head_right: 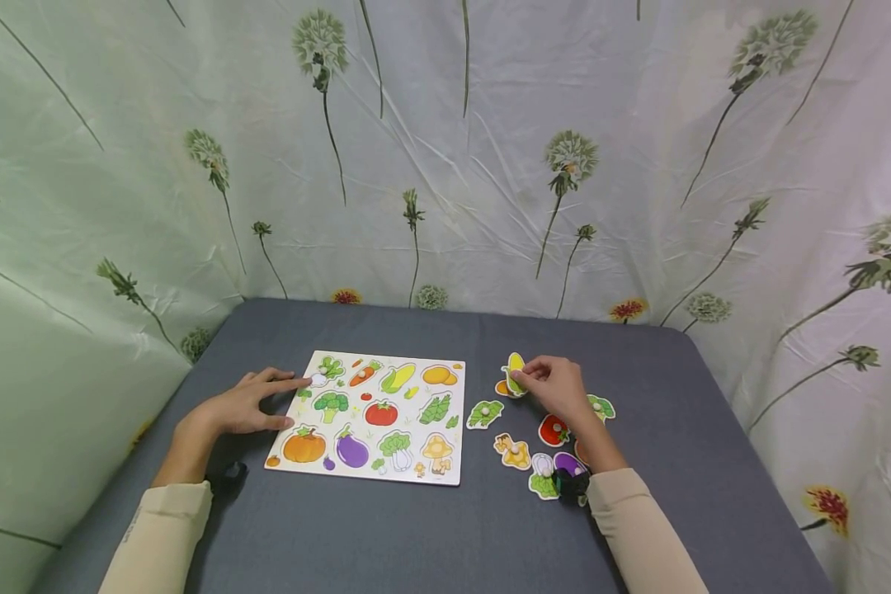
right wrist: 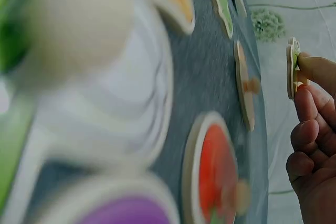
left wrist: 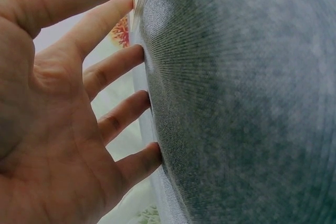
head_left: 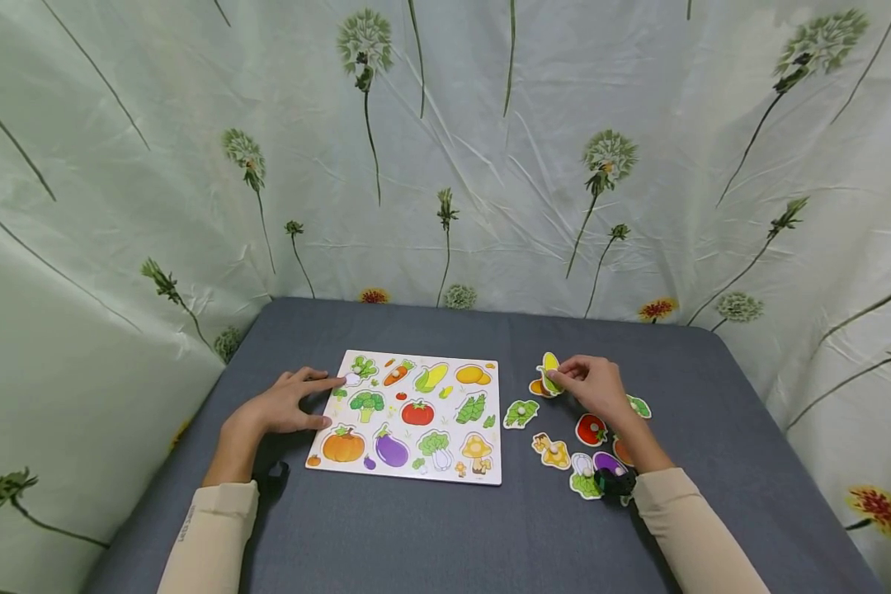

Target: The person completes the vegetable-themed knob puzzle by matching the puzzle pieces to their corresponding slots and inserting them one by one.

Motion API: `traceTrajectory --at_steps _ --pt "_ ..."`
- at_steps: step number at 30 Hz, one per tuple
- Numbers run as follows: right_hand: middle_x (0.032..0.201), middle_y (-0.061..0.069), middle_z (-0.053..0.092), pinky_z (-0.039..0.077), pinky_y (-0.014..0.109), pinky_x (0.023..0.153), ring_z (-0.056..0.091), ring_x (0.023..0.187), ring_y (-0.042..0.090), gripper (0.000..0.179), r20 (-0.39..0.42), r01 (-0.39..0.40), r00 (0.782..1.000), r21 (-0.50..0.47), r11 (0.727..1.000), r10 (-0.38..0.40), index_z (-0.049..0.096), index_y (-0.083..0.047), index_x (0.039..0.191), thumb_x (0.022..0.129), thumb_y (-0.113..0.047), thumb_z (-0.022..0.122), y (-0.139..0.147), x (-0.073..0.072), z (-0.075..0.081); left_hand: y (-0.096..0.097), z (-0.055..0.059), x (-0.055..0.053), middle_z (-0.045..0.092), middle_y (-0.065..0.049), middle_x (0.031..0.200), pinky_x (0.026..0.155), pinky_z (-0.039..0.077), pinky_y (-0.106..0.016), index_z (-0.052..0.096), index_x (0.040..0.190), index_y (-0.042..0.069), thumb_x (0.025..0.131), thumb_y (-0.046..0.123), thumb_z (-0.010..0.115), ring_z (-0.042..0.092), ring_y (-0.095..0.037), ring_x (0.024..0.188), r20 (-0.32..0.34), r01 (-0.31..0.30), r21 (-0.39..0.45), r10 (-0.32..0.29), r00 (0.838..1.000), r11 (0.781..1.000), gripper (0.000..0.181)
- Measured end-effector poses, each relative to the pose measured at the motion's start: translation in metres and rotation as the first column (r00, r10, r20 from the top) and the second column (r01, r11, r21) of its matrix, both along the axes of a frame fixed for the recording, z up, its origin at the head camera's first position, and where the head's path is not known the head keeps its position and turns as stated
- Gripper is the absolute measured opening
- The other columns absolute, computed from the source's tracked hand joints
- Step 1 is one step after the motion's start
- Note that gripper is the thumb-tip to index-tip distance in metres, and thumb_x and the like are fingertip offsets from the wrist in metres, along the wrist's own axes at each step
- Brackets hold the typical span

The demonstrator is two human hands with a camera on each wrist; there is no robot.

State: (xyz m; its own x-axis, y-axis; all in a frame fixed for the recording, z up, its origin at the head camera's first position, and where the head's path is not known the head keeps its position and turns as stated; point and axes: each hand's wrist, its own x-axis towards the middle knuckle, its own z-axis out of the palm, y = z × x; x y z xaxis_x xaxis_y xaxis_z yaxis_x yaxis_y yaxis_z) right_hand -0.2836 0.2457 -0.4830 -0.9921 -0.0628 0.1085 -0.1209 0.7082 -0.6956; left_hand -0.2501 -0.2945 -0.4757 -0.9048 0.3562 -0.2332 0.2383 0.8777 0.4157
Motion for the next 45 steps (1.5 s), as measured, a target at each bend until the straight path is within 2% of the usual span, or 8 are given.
traceTrajectory --at_steps 11,24,33,45 --pt "0.076 0.002 0.07 0.047 0.027 0.058 0.059 0.067 0.015 0.028 0.008 -0.035 0.999 -0.058 0.998 0.036 0.077 -0.011 0.091 0.09 -0.039 0.08 -0.035 -0.007 0.001 0.002 0.002 0.0 0.04 -0.023 0.156 0.103 0.037 -0.074 0.051 0.154 0.02 0.084 0.051 0.077 0.037 -0.046 0.133 0.004 -0.006 0.005 0.006 1.0 1.0 0.081" --pt "0.076 0.001 0.07 0.047 0.029 0.061 0.059 0.066 0.015 0.025 -0.031 -0.076 0.997 -0.089 0.993 0.074 0.078 -0.013 0.088 0.09 -0.038 0.08 -0.075 -0.008 -0.002 0.002 0.0 -0.002 0.04 -0.022 0.156 0.104 0.037 -0.073 0.05 0.154 0.021 0.084 0.052 0.077 0.037 -0.045 0.134 0.008 -0.011 -0.004 0.011 1.0 1.0 0.081" --pt "0.071 0.0 0.068 0.044 0.027 0.057 0.058 0.063 0.015 0.025 -0.049 -0.117 0.993 -0.11 0.987 0.112 0.077 -0.015 0.083 0.091 -0.038 0.08 -0.105 -0.012 -0.003 0.002 0.002 0.0 0.04 -0.022 0.157 0.104 0.037 -0.073 0.05 0.154 0.022 0.084 0.052 0.077 0.037 -0.045 0.134 0.02 -0.02 0.002 0.02 1.0 1.0 0.081" --pt "0.069 -0.001 0.065 0.044 0.028 0.062 0.056 0.064 0.015 0.026 -0.017 -0.094 0.996 -0.129 0.987 0.093 0.075 -0.014 0.081 0.09 -0.038 0.081 -0.149 -0.012 -0.01 0.001 -0.001 -0.001 0.04 -0.022 0.156 0.104 0.037 -0.073 0.052 0.153 0.022 0.084 0.051 0.078 0.037 -0.045 0.135 0.011 -0.023 -0.002 0.023 1.0 1.0 0.08"
